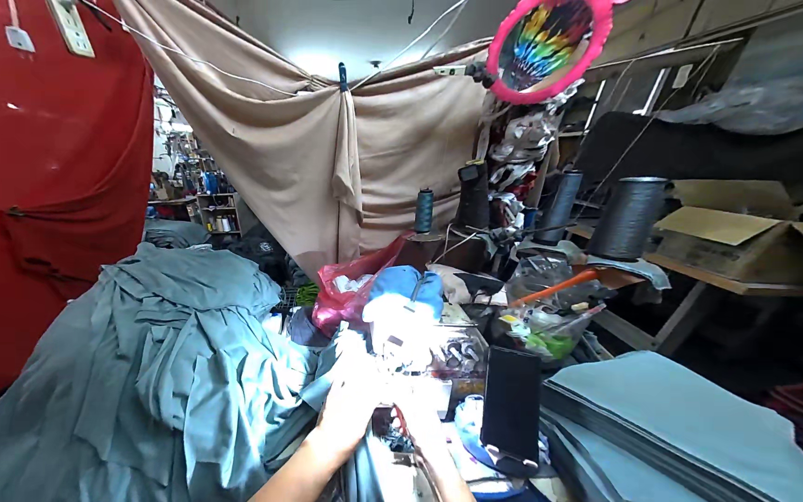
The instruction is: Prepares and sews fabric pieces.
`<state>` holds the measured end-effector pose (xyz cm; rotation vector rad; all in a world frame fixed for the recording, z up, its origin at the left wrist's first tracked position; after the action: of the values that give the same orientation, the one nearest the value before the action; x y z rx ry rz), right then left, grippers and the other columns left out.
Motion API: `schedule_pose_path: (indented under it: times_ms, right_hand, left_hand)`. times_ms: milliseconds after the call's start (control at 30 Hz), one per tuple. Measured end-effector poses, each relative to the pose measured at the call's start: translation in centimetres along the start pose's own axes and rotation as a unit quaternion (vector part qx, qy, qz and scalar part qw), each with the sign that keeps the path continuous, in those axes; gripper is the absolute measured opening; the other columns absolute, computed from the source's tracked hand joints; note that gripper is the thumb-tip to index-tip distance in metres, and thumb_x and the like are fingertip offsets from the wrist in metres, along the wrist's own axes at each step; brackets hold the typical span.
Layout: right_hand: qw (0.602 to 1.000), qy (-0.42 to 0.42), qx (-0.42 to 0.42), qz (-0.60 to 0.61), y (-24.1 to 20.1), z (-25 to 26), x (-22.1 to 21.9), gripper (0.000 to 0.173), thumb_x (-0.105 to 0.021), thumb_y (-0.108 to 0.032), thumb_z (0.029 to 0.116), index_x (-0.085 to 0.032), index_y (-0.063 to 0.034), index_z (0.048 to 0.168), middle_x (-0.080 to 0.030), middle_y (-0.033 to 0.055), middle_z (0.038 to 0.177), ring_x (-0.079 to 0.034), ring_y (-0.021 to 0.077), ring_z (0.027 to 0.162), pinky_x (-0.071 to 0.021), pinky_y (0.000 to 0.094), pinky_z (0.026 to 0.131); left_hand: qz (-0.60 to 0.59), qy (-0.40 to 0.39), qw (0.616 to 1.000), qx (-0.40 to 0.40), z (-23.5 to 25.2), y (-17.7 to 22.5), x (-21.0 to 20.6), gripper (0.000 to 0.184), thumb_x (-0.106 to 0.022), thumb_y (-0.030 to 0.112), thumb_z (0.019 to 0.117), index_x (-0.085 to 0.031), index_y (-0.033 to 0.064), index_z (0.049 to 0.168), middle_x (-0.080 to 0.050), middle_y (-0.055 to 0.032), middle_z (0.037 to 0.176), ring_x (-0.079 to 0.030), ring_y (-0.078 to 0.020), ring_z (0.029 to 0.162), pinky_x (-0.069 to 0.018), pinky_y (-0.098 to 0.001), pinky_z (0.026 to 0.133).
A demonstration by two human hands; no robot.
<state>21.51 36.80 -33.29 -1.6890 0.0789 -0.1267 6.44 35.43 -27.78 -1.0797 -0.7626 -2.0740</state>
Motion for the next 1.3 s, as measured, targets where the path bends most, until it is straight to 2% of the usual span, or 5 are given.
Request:
schedule_pose_path:
  times_ms: [467, 633, 867, 1100, 1300]
  right_hand:
    - [0.999, 0.005, -0.007, 0.032, 0.3, 0.1, 0.0, 0.018, -0.056, -0.012, 0.1053, -0.06, 0.0052, 0.104, -0.058, 0.0033, 0.064, -0.053, 0.0076, 0.048, -0.0462, 0.0219, 0.045]
    - [0.977, 0.052, 0.128, -0.163, -1.1, -1.2, 0.5, 0.032, -0.065, -0.015, 0.0978, -0.066, 0.006, 0.122, -0.07, 0.0209, 0.111, -0.067, 0.0277, 0.105, -0.0527, 0.0446, 0.097]
    - [0.909, -0.056, 0.213, -0.355, -1.4, -3.4, 0.9, 0.032, -0.061, -0.032, 0.0995, -0.077, -0.0059, 0.11, -0.074, 0.0137, 0.109, -0.07, 0.0286, 0.107, -0.0524, 0.0501, 0.098]
    - [0.893, 0.129, 0.135, -0.408, -2.3, -5.3, 2.7, 0.048, -0.07, -0.047, 0.0934, -0.074, 0.0008, 0.092, -0.071, 0.0194, 0.089, -0.07, 0.0382, 0.088, -0.0529, 0.0592, 0.077]
    - [0.932, -0.104, 0.103, -0.331, 5.5, -7.2, 0.4, 0.03, -0.063, -0.013, 0.0945, -0.07, 0.0091, 0.113, -0.07, 0.0264, 0.113, -0.066, 0.0379, 0.112, -0.0494, 0.0549, 0.1]
  left_hand:
    - [-0.014, -0.143, 0.98, 0.135, 3.6, -0.2, -0.1, 0.037, -0.048, 0.021, 0.1057, -0.063, 0.0058, 0.136, -0.06, -0.0222, 0.139, -0.053, -0.0415, 0.133, -0.0399, -0.0609, 0.111]
    - [-0.012, -0.201, 0.966, 0.16, 0.6, 1.0, 1.3, 0.04, -0.048, 0.02, 0.1053, -0.059, 0.0078, 0.142, -0.052, -0.0213, 0.149, -0.045, -0.0424, 0.142, -0.0369, -0.0619, 0.114]
    - [-0.093, -0.221, 0.958, 0.159, -2.5, 2.9, 2.9, 0.032, -0.048, 0.017, 0.1072, -0.068, -0.0003, 0.126, -0.067, -0.0211, 0.127, -0.062, -0.0351, 0.125, -0.0446, -0.0491, 0.111]
    - [-0.047, -0.174, 0.969, 0.171, -3.3, 3.3, 1.6, 0.033, -0.051, 0.027, 0.1057, -0.071, 0.004, 0.12, -0.07, -0.0189, 0.121, -0.066, -0.0363, 0.118, -0.0494, -0.0542, 0.102]
    - [-0.14, 0.037, 0.989, 0.017, -8.6, 8.3, 7.0, 0.013, -0.068, 0.015, 0.0939, -0.079, 0.0079, 0.094, -0.075, -0.0097, 0.083, -0.074, -0.0274, 0.078, -0.0604, -0.0471, 0.07]
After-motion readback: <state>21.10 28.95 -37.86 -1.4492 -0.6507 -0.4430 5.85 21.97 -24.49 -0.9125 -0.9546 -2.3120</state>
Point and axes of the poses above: each hand's wrist, its own z-axis towards the middle knuckle, its own x-axis out of the back of the hand, y = z × x, the point moved 3 cm from there along z, towards the middle knuckle
